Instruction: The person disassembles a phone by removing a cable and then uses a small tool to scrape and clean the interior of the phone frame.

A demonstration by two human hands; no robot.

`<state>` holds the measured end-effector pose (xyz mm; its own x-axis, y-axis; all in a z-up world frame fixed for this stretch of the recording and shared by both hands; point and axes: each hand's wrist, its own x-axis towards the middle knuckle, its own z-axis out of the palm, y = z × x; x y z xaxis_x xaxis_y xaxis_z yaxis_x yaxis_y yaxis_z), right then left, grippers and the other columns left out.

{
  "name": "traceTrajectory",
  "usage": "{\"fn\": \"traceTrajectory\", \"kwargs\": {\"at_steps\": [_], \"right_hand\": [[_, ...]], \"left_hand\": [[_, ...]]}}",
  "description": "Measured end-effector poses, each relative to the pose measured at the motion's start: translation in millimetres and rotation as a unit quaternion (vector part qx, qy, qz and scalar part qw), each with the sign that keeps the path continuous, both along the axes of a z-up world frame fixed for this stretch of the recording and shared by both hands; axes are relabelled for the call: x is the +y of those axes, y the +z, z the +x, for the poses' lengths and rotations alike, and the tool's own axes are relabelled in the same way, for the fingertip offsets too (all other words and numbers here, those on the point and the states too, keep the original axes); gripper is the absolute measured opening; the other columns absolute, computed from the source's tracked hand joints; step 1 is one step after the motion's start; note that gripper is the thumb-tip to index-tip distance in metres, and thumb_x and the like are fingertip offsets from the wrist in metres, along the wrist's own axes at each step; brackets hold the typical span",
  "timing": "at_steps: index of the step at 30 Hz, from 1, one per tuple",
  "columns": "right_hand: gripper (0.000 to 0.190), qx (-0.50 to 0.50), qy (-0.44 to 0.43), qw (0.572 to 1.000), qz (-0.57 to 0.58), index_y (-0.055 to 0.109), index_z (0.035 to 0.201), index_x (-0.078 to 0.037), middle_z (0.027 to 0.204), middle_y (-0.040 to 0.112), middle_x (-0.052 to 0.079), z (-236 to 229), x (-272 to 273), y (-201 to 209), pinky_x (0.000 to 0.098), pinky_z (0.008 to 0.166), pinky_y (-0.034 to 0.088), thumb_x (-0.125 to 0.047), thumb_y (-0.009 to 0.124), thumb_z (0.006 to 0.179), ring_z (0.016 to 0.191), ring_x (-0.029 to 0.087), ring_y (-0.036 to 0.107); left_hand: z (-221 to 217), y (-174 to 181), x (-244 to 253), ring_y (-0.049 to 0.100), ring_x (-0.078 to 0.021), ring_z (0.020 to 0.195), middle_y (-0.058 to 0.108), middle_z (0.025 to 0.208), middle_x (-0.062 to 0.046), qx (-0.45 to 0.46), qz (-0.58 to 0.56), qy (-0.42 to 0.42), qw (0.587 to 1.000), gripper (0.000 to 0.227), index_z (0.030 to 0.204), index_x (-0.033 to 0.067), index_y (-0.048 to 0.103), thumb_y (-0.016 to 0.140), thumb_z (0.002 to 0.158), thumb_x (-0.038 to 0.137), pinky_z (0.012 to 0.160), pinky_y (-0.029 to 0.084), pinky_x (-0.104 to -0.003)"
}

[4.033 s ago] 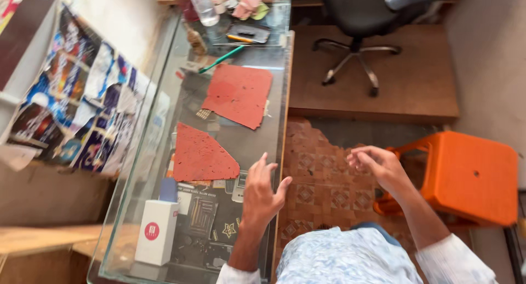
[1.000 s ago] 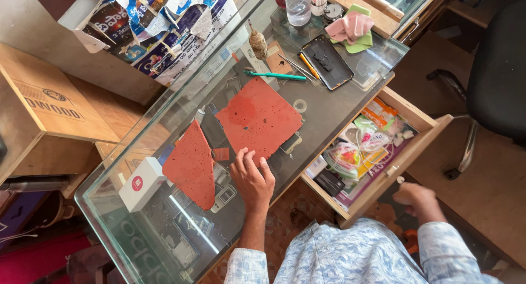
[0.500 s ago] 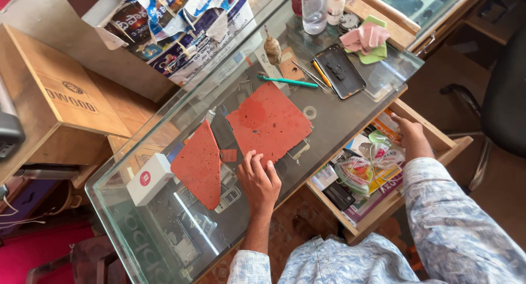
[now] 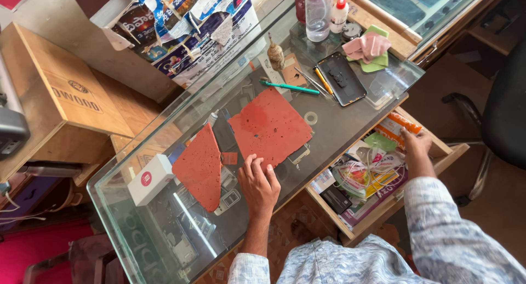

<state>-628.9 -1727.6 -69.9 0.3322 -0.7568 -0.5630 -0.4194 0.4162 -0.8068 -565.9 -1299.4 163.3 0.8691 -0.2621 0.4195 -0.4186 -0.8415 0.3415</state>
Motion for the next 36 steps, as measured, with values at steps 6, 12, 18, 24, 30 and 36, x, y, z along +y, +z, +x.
{"fn": "traceTrajectory", "kwargs": {"at_steps": [6, 12, 18, 24, 30, 36], "right_hand": [[0.024, 0.047, -0.024, 0.955, -0.291, 0.064, 0.112, 0.002, 0.100, 0.070, 0.017, -64, -10, 12, 0.0393, 0.062, 0.060, -0.021, 0.068, 0.110, 0.078, 0.023, 0.071], [0.023, -0.195, -0.054, 0.976, -0.078, 0.063, 0.120, 0.000, 0.104, 0.072, 0.013, -128, -40, 41, 0.0385, 0.064, 0.051, -0.023, 0.060, 0.117, 0.080, 0.024, 0.068], [0.022, -0.416, 0.014, 0.888, 0.196, 0.054, 0.128, -0.008, 0.137, 0.063, 0.013, -121, -20, 122, 0.0470, 0.102, 0.055, -0.025, 0.050, 0.116, 0.123, 0.030, 0.068], [0.047, -0.426, 0.134, 0.852, 0.272, 0.054, 0.147, -0.001, 0.140, 0.062, 0.013, -44, 34, 192, 0.0475, 0.112, 0.046, -0.029, 0.056, 0.109, 0.129, 0.029, 0.061], [0.051, -0.333, 0.294, 0.816, 0.370, 0.055, 0.134, -0.007, 0.129, 0.065, 0.012, 49, 159, 225, 0.0416, 0.102, 0.053, -0.031, 0.059, 0.089, 0.118, 0.024, 0.066], [0.041, -0.160, 0.582, 0.795, -0.065, 0.057, 0.131, -0.007, 0.098, 0.072, 0.014, 52, 238, 272, 0.0406, 0.073, 0.057, -0.018, 0.068, 0.093, 0.085, 0.030, 0.069]], "left_hand": [[0, -3, 1, 0.055, -0.0355, 0.095, 0.059, 0.129, -0.016, 0.000, 0.002, 0.003, 1.000, 0.027, 0.112, 0.0014, 0.061, 0.061, 0.095, 0.021, 0.085, 0.047, -0.049], [0, 0, -1, 0.055, -0.0358, 0.097, 0.058, 0.129, -0.016, 0.005, -0.005, 0.004, 1.000, 0.028, 0.114, 0.0014, 0.060, 0.060, 0.095, 0.022, 0.086, 0.047, -0.049], [-2, 1, -2, 0.056, -0.0351, 0.096, 0.058, 0.128, -0.016, 0.002, 0.005, 0.014, 1.000, 0.027, 0.114, 0.0017, 0.060, 0.060, 0.096, 0.022, 0.087, 0.046, -0.051], [-14, 12, -3, 0.058, -0.0340, 0.109, 0.060, 0.136, -0.013, 0.005, -0.051, 0.012, 0.999, 0.034, 0.116, 0.0042, 0.063, 0.063, 0.097, 0.032, 0.096, 0.047, -0.049], [-21, 42, -58, 0.029, -0.0366, 0.149, 0.032, 0.158, -0.024, 0.043, -0.434, -0.184, 0.881, 0.103, 0.147, -0.0075, 0.031, 0.063, 0.090, 0.073, 0.118, 0.030, -0.052], [4, -11, -32, 0.056, -0.0384, 0.136, 0.053, 0.146, -0.030, 0.207, -0.788, -0.144, 0.562, 0.070, 0.154, -0.0107, 0.036, 0.068, 0.101, 0.023, 0.118, 0.044, -0.050]]}}
